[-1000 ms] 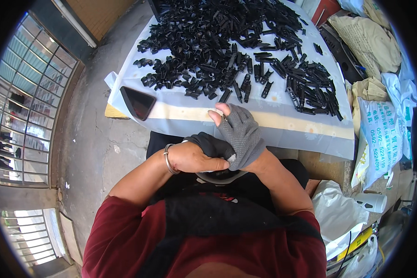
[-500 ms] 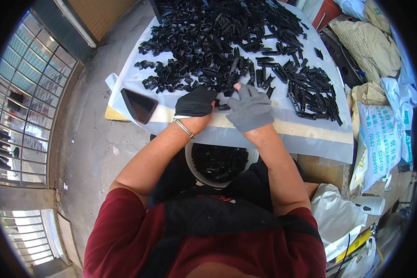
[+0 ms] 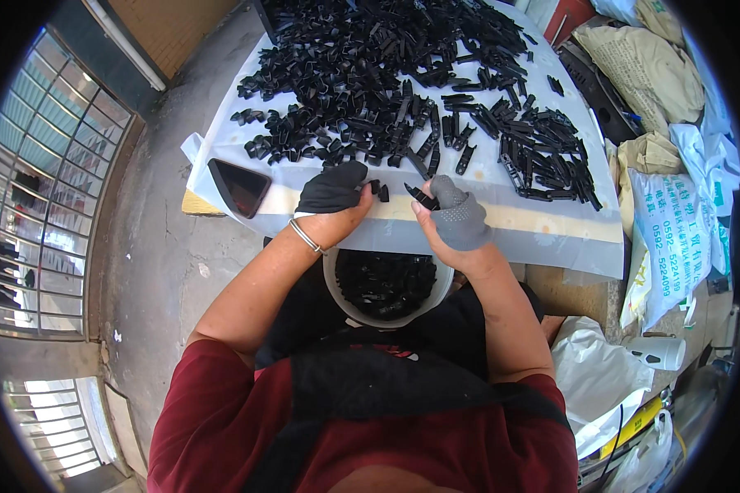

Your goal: Sorting and inspecting small black plastic components from a pile on a table into a bucket.

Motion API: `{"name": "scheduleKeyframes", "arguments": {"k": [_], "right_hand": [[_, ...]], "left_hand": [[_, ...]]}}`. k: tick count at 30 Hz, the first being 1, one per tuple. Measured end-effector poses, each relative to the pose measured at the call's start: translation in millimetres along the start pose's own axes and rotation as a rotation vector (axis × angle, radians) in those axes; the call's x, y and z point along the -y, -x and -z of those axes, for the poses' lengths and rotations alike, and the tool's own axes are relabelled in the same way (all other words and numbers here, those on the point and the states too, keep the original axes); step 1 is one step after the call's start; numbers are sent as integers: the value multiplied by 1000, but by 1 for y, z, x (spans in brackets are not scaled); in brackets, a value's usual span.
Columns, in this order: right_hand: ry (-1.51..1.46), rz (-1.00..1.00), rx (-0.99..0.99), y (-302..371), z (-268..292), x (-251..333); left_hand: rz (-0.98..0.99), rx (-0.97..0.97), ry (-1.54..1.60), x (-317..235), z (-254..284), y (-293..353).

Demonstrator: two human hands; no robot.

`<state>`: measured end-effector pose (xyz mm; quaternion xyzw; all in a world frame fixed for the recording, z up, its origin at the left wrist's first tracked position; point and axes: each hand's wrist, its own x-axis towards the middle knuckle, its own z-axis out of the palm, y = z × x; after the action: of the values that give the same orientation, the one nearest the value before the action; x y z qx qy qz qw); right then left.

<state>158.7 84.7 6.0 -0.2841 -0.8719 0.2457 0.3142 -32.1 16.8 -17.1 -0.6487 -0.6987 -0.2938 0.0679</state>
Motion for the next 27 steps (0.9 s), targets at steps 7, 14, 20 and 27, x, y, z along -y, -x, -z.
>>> {"name": "scheduleKeyframes", "arguments": {"k": [7, 14, 20, 27], "right_hand": [[79, 240, 13, -3, -18, -9], [-89, 226, 57, 4, -18, -4], [-22, 230, 0, 15, -28, 7], [208, 120, 206, 15, 3, 19]], "left_hand": [[-34, 130, 114, -17, 20, -1], [51, 164, 335, -12, 16, 17], [903, 80, 1451, -58, 14, 33], [502, 215, 854, -28, 27, 33]]}}
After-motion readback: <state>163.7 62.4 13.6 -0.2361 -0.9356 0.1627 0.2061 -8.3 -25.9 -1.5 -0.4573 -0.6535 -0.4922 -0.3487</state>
